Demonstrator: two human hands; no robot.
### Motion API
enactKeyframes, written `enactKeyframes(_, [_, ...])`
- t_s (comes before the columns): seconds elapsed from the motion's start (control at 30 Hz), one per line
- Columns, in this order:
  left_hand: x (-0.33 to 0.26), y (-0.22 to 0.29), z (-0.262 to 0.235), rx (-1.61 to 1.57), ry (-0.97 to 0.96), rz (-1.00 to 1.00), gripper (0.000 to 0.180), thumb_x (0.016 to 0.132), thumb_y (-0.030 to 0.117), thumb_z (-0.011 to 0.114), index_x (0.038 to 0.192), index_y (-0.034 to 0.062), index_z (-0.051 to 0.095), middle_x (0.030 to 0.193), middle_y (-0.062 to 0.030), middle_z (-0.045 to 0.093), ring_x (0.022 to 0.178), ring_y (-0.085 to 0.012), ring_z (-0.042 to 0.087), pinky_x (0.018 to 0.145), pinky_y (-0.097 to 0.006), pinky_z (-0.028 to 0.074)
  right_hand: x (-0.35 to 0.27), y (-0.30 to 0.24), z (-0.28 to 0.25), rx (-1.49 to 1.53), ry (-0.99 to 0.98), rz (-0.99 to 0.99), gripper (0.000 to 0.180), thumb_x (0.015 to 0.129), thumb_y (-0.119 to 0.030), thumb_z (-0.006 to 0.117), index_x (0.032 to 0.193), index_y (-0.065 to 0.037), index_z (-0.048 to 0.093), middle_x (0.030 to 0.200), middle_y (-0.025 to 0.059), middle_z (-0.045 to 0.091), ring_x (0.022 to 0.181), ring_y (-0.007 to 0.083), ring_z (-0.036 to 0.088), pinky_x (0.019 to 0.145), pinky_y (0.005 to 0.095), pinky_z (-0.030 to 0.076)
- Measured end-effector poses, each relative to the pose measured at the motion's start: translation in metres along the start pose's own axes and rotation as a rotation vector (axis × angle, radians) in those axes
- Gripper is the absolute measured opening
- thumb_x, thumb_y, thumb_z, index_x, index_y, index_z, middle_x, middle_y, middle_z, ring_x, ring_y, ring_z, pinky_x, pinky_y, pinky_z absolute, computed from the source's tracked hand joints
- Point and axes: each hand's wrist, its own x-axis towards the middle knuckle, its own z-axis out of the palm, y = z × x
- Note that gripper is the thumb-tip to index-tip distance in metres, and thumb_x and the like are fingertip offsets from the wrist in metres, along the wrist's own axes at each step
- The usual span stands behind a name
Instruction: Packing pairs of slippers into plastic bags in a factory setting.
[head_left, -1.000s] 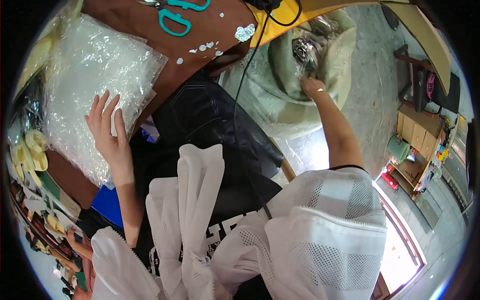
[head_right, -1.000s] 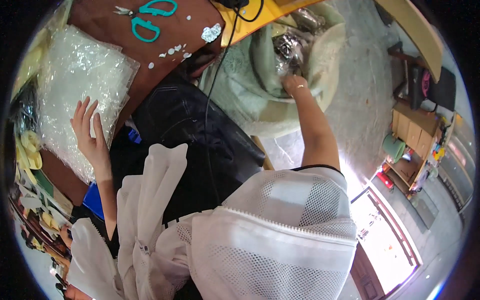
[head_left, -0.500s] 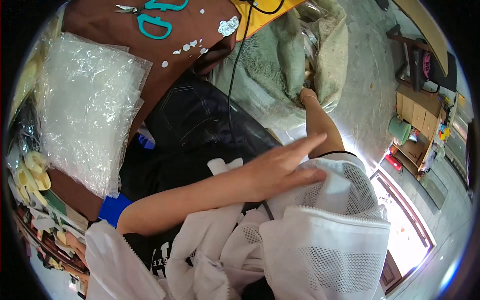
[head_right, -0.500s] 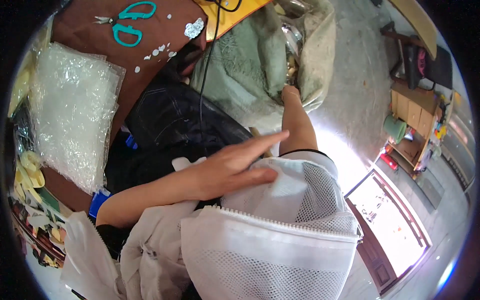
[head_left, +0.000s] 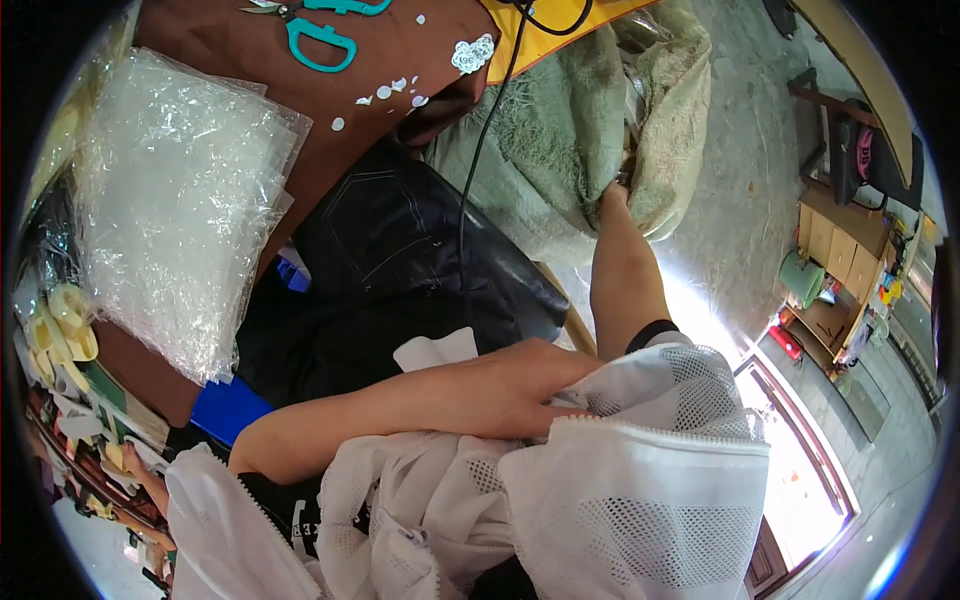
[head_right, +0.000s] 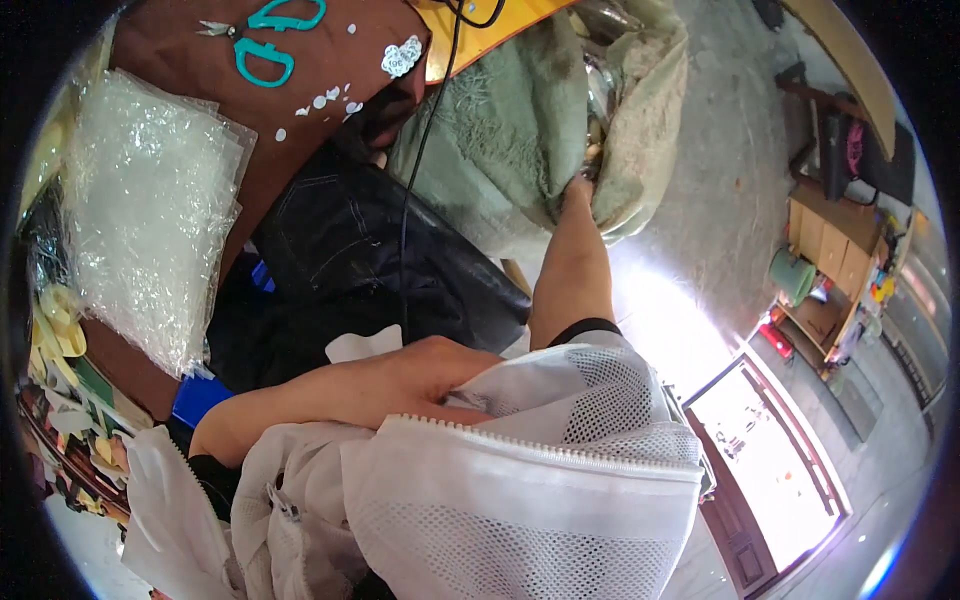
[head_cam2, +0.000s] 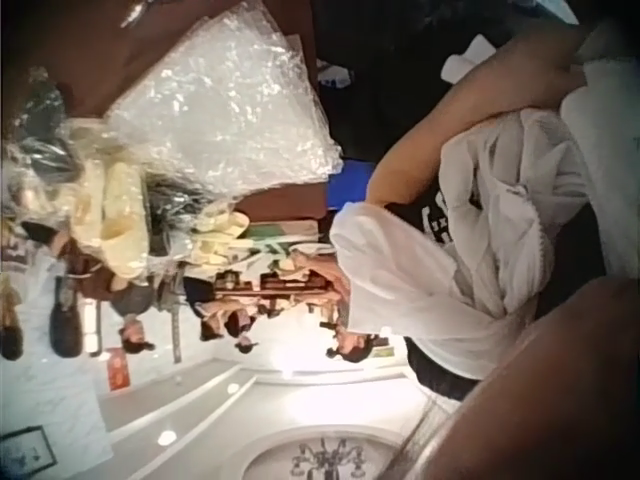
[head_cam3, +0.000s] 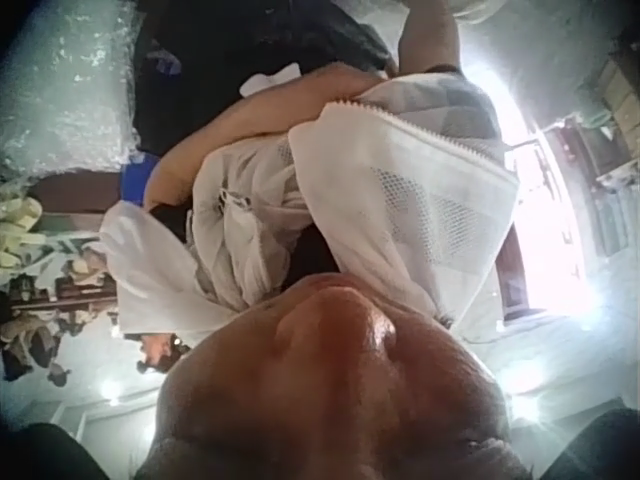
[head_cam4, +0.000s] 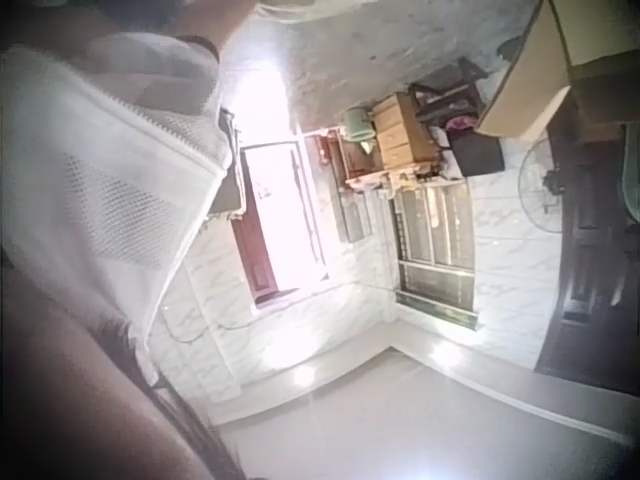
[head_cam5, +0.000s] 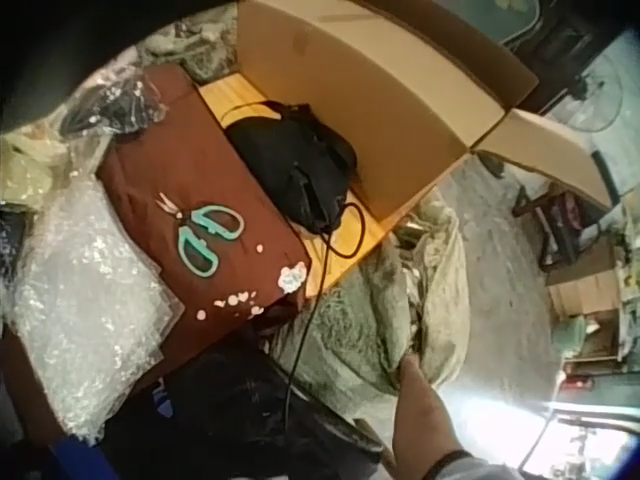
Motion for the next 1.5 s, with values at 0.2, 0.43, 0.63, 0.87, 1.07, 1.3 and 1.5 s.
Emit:
enactKeyframes(0.2, [-0.025,0.003,-0.021,0.484,0.214,0.106,0.027,0.085,0.021,0.06,0.104,0.0016,0.059,0.093,-0.0128,0.063,0.083,-0.0238,0.061,0.073,-0.033,0.046,-0.003,-0.007,0.002,0.524,0.138,-0.013,0.031,0.088,-0.021,0.051,0.111,-0.004,0.061,0.108,0.0085,0.064,0.093,0.021,0.061,0.081,0.0322,0.048])
enactKeyframes(0.43, [-0.072,-0.003,-0.029,0.386,0.481,0.145,0.016,0.087,0.008,0.056,0.102,0.002,0.06,0.093,-0.0042,0.063,0.088,-0.0108,0.059,0.075,-0.023,0.045,0.018,-0.071,-0.077,0.818,0.297,-0.243,0.029,0.088,-0.023,0.051,0.108,-0.004,0.06,0.098,0.0046,0.062,0.086,0.0166,0.058,0.076,0.0303,0.046])
enactKeyframes(0.63, [-0.129,-0.02,-0.033,0.384,0.777,0.304,0.017,0.089,0.006,0.05,0.103,-0.0002,0.058,0.096,-0.0052,0.061,0.093,-0.0113,0.057,0.083,-0.023,0.042,-0.031,-0.176,-0.157,0.61,0.29,-0.422,0.021,0.086,-0.021,0.053,0.098,-0.007,0.063,0.086,0.0003,0.06,0.077,0.0131,0.052,0.069,0.0269,0.042])
enactKeyframes(0.87, [-0.172,-0.062,-0.05,0.349,0.914,0.555,0.018,0.091,0.005,0.046,0.103,-0.0007,0.058,0.097,-0.0061,0.06,0.097,-0.0125,0.056,0.089,-0.025,0.04,-0.148,-0.277,-0.207,0.121,0.422,-0.903,0.012,0.085,-0.013,0.058,0.089,-0.002,0.062,0.083,-0.001,0.058,0.077,0.0076,0.049,0.07,0.0205,0.039])
enactKeyframes(1.07, [-0.176,-0.075,-0.046,0.307,0.924,0.644,0.015,0.091,0.007,0.051,0.103,0.0001,0.059,0.096,-0.0062,0.061,0.094,-0.012,0.058,0.085,-0.024,0.043,-0.253,-0.345,-0.164,-0.239,0.839,-1.253,0.019,0.086,-0.012,0.061,0.098,0.002,0.059,0.092,0.0111,0.058,0.084,0.0198,0.053,0.078,0.0269,0.042])
enactKeyframes(1.3, [-0.174,-0.081,-0.056,0.461,0.926,0.715,0.023,0.089,0.013,0.056,0.11,0.0042,0.057,0.106,-0.0072,0.061,0.098,-0.0141,0.059,0.085,-0.026,0.044,-0.355,-0.405,-0.121,-0.826,1.153,-1.474,0.014,0.086,-0.013,0.058,0.095,-0.003,0.061,0.093,0.0121,0.06,0.08,0.0296,0.058,0.066,0.0353,0.046])
enactKeyframes(1.5, [-0.181,-0.075,-0.037,0.241,1.106,1.196,0.053,0.088,0.009,0.055,0.136,0.0096,0.032,0.127,-0.0088,0.047,0.115,-0.0177,0.046,0.095,-0.031,0.039,-0.383,-0.469,-0.033,-0.077,0.541,-1.725,0.019,0.09,-0.009,0.053,0.104,0.001,0.06,0.074,0.0093,0.059,0.065,0.0082,0.051,0.057,0.0243,0.042])
